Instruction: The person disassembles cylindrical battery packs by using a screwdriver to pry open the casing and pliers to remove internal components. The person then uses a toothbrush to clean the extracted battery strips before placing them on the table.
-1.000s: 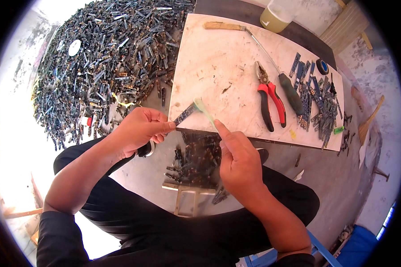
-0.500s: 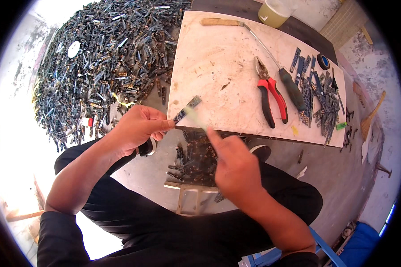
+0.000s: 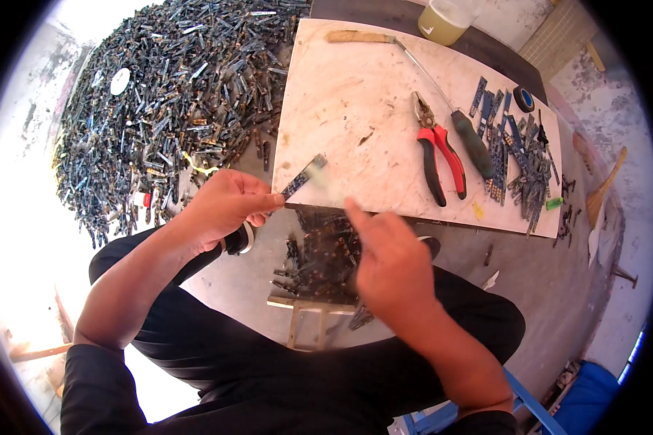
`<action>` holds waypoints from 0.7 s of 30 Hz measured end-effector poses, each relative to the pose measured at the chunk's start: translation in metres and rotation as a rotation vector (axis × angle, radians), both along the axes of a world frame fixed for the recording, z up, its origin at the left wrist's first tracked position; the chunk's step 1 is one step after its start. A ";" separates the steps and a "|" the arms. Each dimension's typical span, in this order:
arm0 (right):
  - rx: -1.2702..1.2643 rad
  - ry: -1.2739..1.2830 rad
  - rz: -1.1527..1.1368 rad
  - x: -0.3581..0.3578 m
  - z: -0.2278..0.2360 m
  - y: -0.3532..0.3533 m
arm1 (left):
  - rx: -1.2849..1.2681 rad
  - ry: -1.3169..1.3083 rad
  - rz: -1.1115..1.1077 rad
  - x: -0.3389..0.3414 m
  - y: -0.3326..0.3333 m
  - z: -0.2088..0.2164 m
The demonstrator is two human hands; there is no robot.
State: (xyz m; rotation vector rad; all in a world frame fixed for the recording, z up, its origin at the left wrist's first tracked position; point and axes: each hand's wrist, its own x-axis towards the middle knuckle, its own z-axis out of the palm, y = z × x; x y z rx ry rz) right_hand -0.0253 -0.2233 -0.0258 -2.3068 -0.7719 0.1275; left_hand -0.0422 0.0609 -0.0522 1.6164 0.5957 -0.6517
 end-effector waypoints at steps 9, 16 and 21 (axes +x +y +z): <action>-0.001 0.015 0.010 0.007 0.000 0.003 | 0.069 0.029 -0.022 0.002 0.000 0.003; 0.022 0.124 0.046 0.007 0.002 0.004 | 0.069 0.015 -0.034 0.004 -0.003 0.006; 0.005 0.084 0.040 0.012 0.007 0.006 | 0.046 -0.003 -0.012 0.002 -0.002 0.003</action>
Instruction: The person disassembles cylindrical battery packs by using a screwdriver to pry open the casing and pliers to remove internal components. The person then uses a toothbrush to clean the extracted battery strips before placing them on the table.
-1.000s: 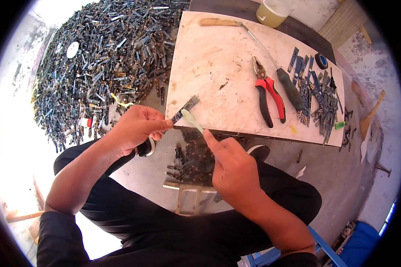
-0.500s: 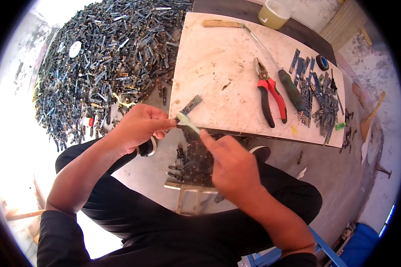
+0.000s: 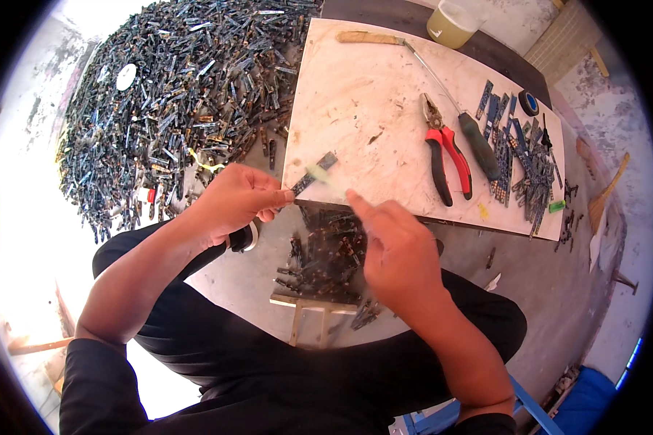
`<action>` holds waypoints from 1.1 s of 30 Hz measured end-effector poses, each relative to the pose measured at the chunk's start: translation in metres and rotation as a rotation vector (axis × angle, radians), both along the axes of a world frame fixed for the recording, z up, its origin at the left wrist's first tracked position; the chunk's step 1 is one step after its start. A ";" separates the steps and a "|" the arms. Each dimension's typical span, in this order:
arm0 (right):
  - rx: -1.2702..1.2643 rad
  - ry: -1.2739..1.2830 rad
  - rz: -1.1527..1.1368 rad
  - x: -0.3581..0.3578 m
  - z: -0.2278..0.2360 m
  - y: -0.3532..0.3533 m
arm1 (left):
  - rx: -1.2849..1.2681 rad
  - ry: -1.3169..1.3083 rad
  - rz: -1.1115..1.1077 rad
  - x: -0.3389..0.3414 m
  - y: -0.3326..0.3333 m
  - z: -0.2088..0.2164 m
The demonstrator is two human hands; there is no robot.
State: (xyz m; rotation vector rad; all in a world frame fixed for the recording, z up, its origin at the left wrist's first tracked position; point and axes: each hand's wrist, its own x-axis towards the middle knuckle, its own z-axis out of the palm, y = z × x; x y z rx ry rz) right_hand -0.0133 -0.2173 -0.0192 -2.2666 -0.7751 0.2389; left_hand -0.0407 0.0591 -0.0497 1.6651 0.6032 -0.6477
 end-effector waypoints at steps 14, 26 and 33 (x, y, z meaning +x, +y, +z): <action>0.024 -0.025 -0.055 0.003 -0.009 -0.001 | 0.025 0.025 0.004 0.003 -0.001 0.001; 0.060 0.005 -0.075 -0.016 -0.010 0.005 | 0.052 0.017 -0.029 0.002 -0.002 0.001; 0.072 -0.014 -0.074 -0.014 -0.012 0.004 | 0.038 -0.013 0.005 0.000 -0.003 -0.001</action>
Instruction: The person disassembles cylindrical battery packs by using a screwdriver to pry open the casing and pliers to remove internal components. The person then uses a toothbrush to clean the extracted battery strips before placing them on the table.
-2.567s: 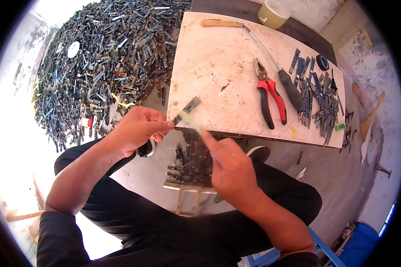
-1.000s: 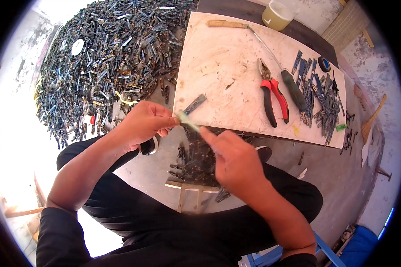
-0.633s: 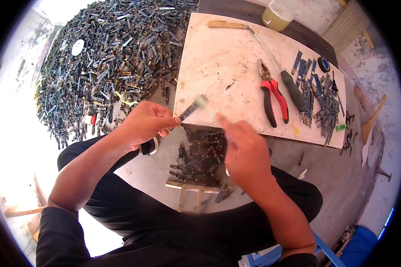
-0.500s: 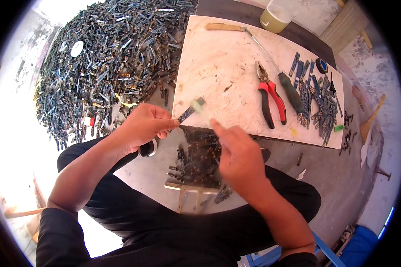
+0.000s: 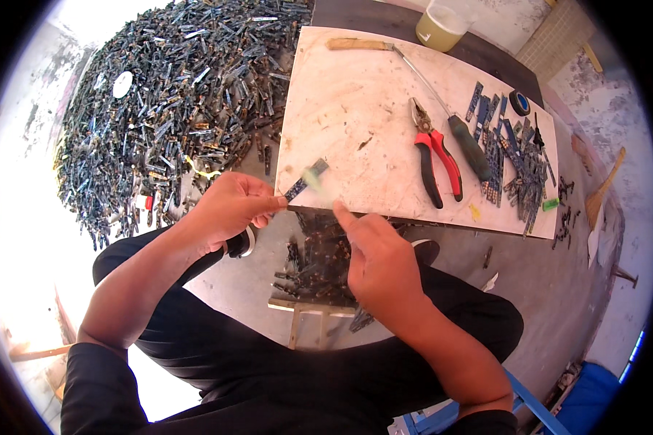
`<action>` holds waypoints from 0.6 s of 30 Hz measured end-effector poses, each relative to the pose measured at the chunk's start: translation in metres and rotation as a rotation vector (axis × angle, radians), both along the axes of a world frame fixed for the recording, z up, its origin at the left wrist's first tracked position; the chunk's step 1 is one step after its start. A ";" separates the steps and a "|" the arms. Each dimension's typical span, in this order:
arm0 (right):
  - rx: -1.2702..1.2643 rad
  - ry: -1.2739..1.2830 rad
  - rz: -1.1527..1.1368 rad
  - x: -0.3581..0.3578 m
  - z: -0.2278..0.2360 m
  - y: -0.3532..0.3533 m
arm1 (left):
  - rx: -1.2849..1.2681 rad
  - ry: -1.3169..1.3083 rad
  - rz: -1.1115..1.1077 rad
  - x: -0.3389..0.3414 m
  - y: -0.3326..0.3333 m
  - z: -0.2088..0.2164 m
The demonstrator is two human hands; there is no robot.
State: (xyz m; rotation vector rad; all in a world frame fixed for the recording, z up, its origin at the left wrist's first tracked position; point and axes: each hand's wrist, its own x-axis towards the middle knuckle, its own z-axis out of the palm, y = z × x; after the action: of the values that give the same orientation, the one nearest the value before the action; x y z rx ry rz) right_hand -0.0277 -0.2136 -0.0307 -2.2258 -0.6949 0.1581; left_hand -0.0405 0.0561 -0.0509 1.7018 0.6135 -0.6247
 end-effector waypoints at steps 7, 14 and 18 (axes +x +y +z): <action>-0.035 0.025 0.026 0.001 0.006 0.001 | -0.015 0.007 0.009 0.000 -0.001 -0.002; -0.066 0.029 0.019 0.009 0.012 -0.002 | -0.010 0.010 0.019 -0.001 -0.001 -0.001; -0.045 0.036 0.028 0.012 0.010 0.001 | -0.008 -0.002 -0.010 0.000 -0.001 -0.001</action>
State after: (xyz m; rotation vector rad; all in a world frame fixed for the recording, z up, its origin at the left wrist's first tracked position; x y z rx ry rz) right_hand -0.0160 -0.2128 -0.0208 -2.2514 -0.7091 0.2294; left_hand -0.0405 0.0549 -0.0518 1.6988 0.6007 -0.6315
